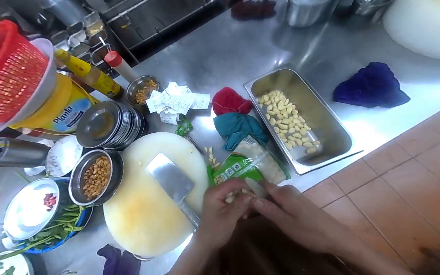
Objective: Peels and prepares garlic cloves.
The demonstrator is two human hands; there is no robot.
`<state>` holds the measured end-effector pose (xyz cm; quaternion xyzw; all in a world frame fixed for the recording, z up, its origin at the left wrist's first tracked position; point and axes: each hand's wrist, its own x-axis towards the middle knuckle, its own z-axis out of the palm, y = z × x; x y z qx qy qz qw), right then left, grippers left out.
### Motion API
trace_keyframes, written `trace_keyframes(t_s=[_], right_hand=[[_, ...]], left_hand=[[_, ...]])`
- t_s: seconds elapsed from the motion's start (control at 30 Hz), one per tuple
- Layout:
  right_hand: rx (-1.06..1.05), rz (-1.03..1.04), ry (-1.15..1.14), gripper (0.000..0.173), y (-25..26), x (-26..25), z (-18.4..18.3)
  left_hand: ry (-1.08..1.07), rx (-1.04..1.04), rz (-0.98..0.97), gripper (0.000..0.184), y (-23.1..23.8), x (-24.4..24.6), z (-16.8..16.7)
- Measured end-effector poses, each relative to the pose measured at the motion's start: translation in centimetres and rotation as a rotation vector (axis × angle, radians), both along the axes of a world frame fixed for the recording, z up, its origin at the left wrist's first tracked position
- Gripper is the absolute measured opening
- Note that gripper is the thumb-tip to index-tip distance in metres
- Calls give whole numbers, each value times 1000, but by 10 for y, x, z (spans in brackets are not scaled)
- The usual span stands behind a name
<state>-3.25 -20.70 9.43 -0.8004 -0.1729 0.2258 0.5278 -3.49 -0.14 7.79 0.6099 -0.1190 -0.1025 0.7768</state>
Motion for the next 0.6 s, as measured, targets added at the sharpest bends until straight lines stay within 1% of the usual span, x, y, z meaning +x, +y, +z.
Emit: trace_keyframes(t_s=[0.07,0.17,0.3,0.47,0.53,0.6], right_hand=[[34,57,49,51,-3,4,1],[122,133,94,49,-4,8,-2],[177,152,141,49,-3,8,-7],[219,129,223,51,0,5,-9],[250,78,272,52,2,4,-9],[329,8,324,52,3,4,-13]], left_hand=[[-29,59,-22,20,4,1,-1],[-32,46,-89,23,9,4,-3],[-78,104,-139,27,16,8,0],[-120,151,-77,25,13,7,-2],[-122,154,-29,27,9,7,-4],[-152,166,31,28,2,9,-5]])
